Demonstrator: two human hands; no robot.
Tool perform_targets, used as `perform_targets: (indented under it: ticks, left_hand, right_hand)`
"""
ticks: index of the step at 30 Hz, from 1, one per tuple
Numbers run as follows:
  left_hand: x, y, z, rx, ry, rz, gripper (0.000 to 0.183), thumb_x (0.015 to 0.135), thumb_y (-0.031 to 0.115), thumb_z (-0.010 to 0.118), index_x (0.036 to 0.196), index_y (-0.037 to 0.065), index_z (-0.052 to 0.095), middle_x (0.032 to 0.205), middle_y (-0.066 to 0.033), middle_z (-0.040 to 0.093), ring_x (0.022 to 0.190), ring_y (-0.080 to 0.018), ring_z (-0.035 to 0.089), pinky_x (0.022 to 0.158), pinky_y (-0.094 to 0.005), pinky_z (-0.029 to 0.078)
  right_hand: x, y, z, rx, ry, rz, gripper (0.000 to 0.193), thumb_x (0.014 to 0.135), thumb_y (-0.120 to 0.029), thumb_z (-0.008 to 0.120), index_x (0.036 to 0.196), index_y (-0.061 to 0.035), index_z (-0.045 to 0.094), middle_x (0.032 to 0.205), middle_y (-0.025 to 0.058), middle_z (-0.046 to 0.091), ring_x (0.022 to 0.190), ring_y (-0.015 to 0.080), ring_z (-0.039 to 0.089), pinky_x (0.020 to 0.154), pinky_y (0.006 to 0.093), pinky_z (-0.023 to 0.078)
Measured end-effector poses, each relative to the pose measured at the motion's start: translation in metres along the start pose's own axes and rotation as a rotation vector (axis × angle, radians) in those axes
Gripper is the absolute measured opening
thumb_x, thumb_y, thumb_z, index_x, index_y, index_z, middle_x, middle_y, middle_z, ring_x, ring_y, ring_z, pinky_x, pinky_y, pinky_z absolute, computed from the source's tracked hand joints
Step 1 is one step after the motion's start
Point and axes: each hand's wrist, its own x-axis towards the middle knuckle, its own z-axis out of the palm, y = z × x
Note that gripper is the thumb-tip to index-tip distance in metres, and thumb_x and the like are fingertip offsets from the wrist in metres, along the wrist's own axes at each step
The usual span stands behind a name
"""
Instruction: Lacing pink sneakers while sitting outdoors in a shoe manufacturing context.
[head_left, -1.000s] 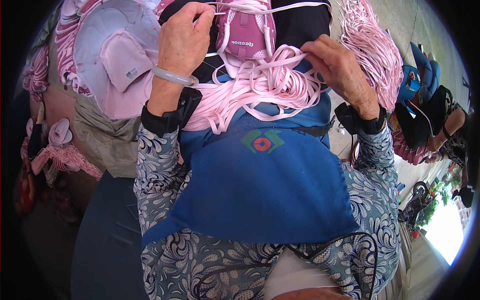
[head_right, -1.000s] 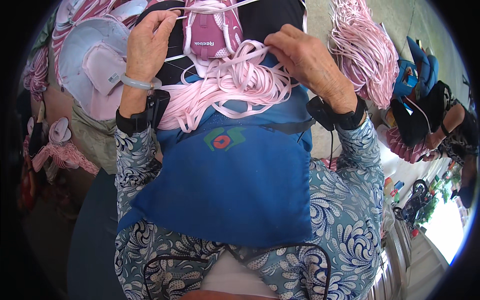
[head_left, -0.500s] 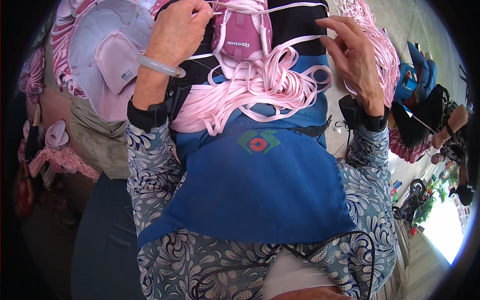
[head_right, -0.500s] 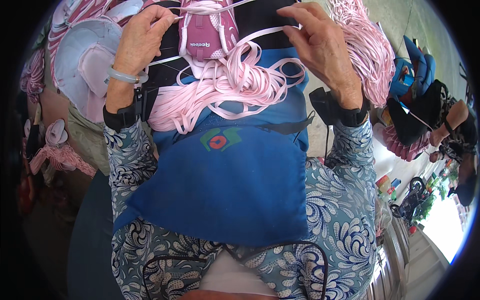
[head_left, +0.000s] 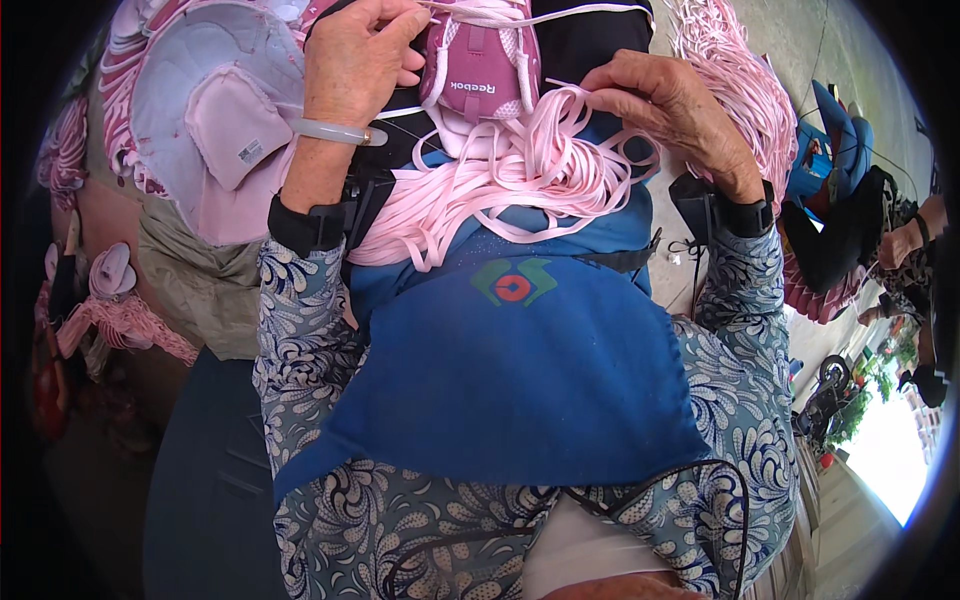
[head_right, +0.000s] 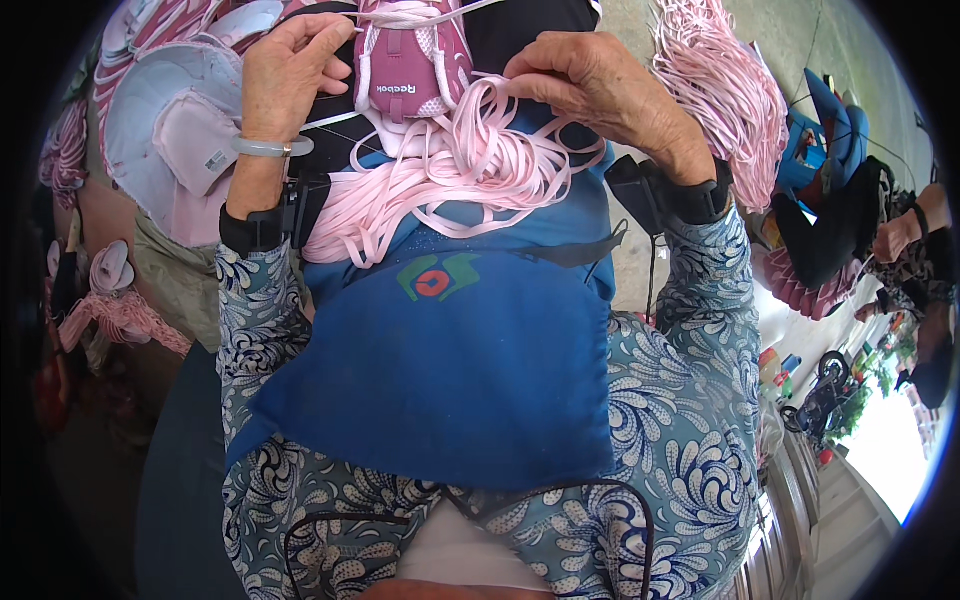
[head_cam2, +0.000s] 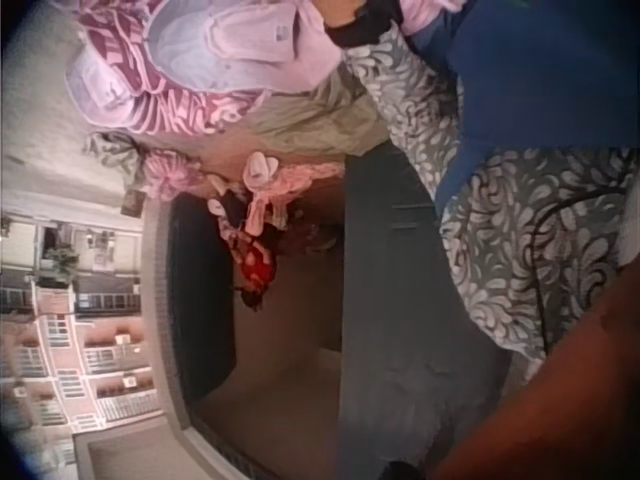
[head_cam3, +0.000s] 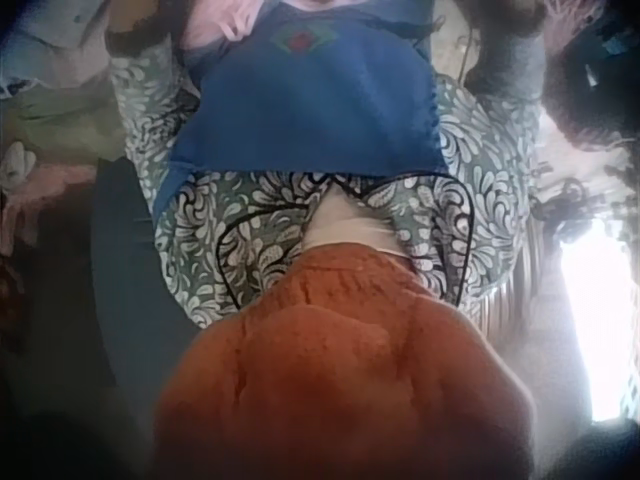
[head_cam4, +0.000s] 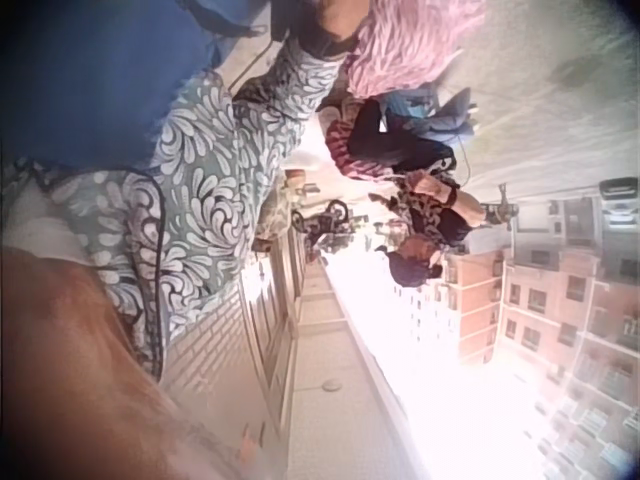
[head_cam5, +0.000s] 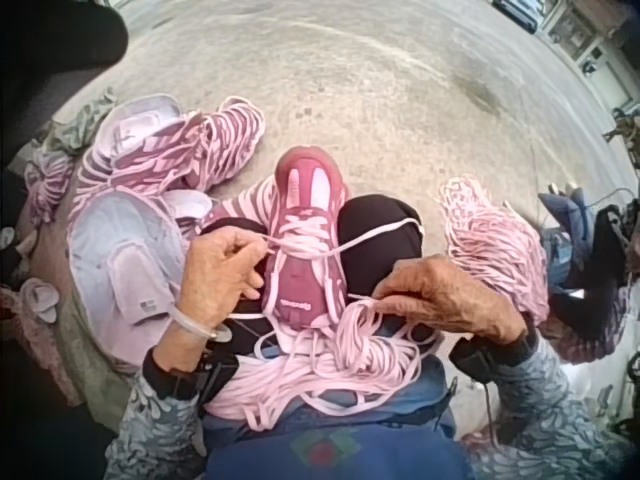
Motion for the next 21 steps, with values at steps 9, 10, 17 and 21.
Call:
perform_targets:
  ticks: [9,10,17,21]
  left_hand:
    - [-0.011,-0.005,0.015,0.185,0.13,0.21,0.024,0.086,0.023,0.065,0.099,0.003,0.067,0.079,-0.0057,0.067,0.06,-0.0096,0.062,0.052,-0.0207,0.05]
    - [-0.013,-0.006,0.015,0.227,0.134,0.271,0.026,0.086,0.022,0.064,0.102,0.002,0.066,0.083,-0.0081,0.067,0.062,-0.0122,0.063,0.056,-0.0233,0.051]
    - [-0.021,-0.003,0.02,0.576,0.072,0.467,0.035,0.087,0.019,0.058,0.115,-0.002,0.054,0.107,-0.0167,0.058,0.079,-0.0241,0.063,0.074,-0.0333,0.05]
    - [-0.02,0.005,0.02,0.629,0.031,0.448,0.037,0.083,0.016,0.056,0.115,-0.002,0.054,0.107,-0.0184,0.059,0.082,-0.0278,0.063,0.076,-0.0356,0.05]
  right_hand:
    - [0.002,0.0,0.007,-0.315,0.141,-0.124,0.017,0.088,-0.018,0.059,0.099,-0.0064,0.063,0.086,0.0076,0.058,0.072,0.0222,0.061,0.061,0.0296,0.051]
    - [-0.001,0.001,0.008,-0.374,0.137,-0.157,0.018,0.087,-0.017,0.06,0.101,-0.0069,0.063,0.086,0.0068,0.055,0.071,0.0237,0.061,0.06,0.0301,0.051]
    - [0.0,0.005,0.022,-0.632,0.142,-0.196,0.021,0.085,-0.015,0.059,0.104,-0.0088,0.061,0.092,0.0056,0.051,0.071,0.0246,0.062,0.058,0.0327,0.051]
    - [0.004,-0.001,0.031,-0.646,0.144,-0.228,0.013,0.085,-0.009,0.056,0.097,-0.0066,0.057,0.095,0.007,0.051,0.073,0.0281,0.062,0.056,0.0348,0.051]
